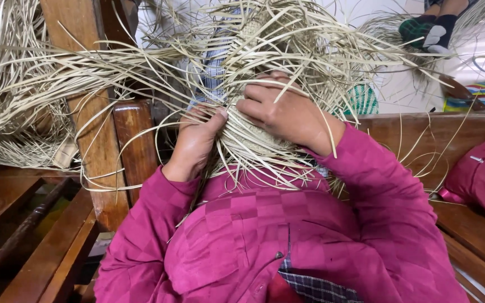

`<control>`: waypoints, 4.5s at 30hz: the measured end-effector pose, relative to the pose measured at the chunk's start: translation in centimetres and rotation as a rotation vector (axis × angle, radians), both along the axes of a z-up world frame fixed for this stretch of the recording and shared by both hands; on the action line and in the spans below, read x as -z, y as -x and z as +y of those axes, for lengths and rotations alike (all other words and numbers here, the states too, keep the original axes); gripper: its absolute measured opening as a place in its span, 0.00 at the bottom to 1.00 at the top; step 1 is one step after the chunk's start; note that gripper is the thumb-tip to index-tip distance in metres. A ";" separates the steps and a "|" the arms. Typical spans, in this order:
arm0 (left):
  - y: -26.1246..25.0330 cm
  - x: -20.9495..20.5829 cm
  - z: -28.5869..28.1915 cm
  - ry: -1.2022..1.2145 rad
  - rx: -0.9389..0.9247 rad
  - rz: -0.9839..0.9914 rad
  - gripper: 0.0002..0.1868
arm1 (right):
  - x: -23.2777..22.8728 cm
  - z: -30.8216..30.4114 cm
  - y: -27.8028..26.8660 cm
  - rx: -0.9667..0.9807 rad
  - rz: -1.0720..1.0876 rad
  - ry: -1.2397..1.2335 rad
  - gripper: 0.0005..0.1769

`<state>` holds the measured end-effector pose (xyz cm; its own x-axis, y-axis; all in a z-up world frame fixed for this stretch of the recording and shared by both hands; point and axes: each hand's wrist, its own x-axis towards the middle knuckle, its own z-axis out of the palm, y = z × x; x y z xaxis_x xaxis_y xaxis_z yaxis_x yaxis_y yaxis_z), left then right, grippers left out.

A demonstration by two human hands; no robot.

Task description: A person is weaving dried grass or straw strands together to create a handcrafted item, likely a hat or basket, using a small weaving tool.

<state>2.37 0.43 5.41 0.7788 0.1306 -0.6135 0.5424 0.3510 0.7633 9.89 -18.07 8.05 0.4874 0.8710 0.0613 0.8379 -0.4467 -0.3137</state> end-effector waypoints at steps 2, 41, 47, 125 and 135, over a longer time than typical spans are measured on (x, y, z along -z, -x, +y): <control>0.1 0.8 0.1 -0.012 0.007 -0.003 0.08 | 0.1 0.2 -0.4 -0.029 0.011 -0.034 0.05; 0.9 5.6 0.5 -0.306 0.080 -0.170 0.09 | 2.4 1.1 0.9 -0.065 -0.127 -0.183 0.10; 1.9 5.5 -0.2 -0.693 0.186 -0.435 0.05 | 4.5 5.0 -0.6 -0.039 -0.218 -0.375 0.10; 2.8 7.1 1.2 -0.176 0.003 -0.122 0.09 | 4.3 2.7 1.6 -0.070 -0.336 -0.173 0.08; 4.0 11.5 1.1 -0.147 0.049 -0.208 0.10 | 3.8 3.9 0.5 -0.090 -0.039 -0.230 0.06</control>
<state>-1.65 1.48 -6.07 0.8937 0.1653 -0.4171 0.3824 0.2056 0.9009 9.36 -14.20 4.26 0.4017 0.8718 0.2803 0.8845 -0.2900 -0.3654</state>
